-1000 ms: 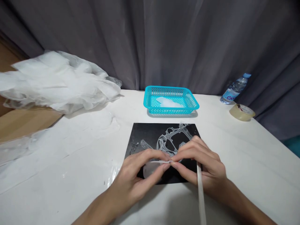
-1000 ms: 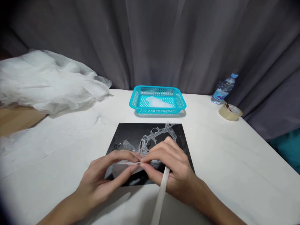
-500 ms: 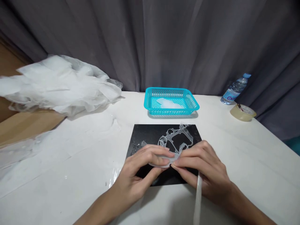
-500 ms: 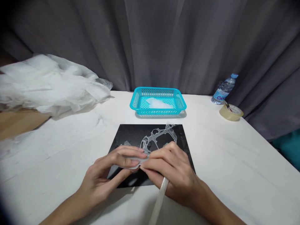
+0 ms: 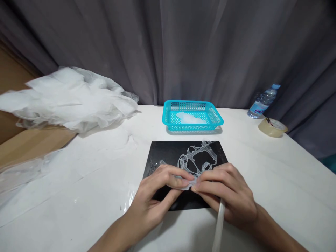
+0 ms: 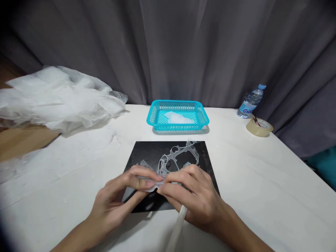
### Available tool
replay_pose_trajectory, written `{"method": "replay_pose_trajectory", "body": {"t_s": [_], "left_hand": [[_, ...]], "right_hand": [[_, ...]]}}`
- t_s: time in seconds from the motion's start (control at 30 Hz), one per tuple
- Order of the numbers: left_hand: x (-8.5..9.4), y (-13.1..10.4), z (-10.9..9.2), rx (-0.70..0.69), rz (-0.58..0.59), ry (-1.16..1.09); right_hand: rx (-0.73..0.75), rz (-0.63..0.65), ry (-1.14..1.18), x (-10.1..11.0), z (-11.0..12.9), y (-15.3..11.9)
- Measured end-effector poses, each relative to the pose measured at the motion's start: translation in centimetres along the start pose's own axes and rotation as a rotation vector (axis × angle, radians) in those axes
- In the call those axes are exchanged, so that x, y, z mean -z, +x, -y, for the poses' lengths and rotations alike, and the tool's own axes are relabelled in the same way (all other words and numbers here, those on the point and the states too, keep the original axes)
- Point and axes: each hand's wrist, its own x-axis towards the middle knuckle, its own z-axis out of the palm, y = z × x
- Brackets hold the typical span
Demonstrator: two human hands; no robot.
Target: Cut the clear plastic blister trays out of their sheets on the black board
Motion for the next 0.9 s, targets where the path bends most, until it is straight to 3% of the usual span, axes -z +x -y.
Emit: {"method": "replay_pose_trajectory", "body": {"t_s": [0.27, 0.43, 0.67, 0.8, 0.9], "left_hand": [[-0.35, -0.39, -0.16, 0.272, -0.034, -0.032], [-0.24, -0.20, -0.51, 0.295, -0.012, -0.027], [-0.48, 0.08, -0.42, 0.311, -0.025, -0.085], [-0.68, 0.18, -0.38, 0.405, -0.043, -0.173], [-0.78, 0.44, -0.34, 0.520, -0.092, -0.305]], "right_hand": [[-0.064, -0.039, 0.147, -0.65, 0.16, -0.23], [-0.151, -0.073, 0.216, -0.84, 0.25, -0.44], [-0.156, -0.048, 0.247, -0.98, -0.07, -0.47], [-0.224, 0.011, 0.251, -0.59, -0.05, -0.31], [-0.409, 0.187, 0.304, -0.17, -0.09, 0.03]]}}
